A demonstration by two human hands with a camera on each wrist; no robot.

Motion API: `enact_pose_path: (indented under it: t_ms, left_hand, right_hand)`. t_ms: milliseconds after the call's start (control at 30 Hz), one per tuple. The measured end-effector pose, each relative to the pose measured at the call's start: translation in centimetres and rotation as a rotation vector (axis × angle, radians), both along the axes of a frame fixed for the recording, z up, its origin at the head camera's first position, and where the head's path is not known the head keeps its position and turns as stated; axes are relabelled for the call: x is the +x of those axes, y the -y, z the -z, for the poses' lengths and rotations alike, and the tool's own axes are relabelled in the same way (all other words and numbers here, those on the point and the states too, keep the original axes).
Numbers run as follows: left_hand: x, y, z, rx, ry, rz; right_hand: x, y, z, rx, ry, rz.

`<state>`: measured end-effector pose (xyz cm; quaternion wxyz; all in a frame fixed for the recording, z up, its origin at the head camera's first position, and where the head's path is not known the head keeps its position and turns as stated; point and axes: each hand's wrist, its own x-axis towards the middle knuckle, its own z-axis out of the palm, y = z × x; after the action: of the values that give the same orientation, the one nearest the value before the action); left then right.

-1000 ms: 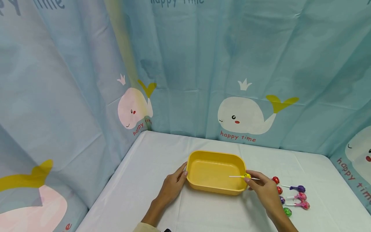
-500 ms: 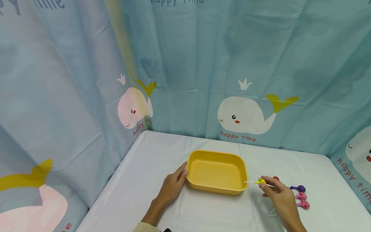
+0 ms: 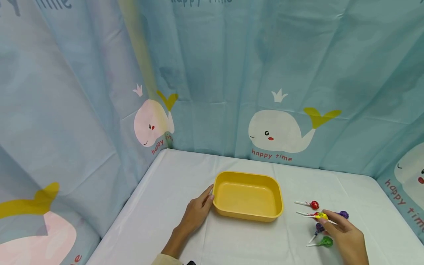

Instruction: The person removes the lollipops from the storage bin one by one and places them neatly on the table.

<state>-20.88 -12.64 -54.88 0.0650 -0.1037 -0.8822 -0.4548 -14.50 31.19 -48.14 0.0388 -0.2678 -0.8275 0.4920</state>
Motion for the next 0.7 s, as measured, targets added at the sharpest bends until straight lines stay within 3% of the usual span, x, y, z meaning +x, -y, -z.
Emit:
enact_pose_path:
  t_ms: [367, 500, 700]
  left_hand:
    - [0.0, 0.1, 0.1, -0.010, -0.012, -0.004]
    - [0.1, 0.0, 0.1, -0.009, -0.019, -0.005]
    - [0.1, 0.0, 0.0, -0.008, -0.012, -0.008]
  right_hand:
    - [1.2, -2.2, 1.4, 0.084, 0.007, 0.078]
    - [1.5, -3.2, 2.0, 0.063, -0.002, 0.113]
    - [1.8, -5.4, 3.4, 0.046, 0.052, 0.127]
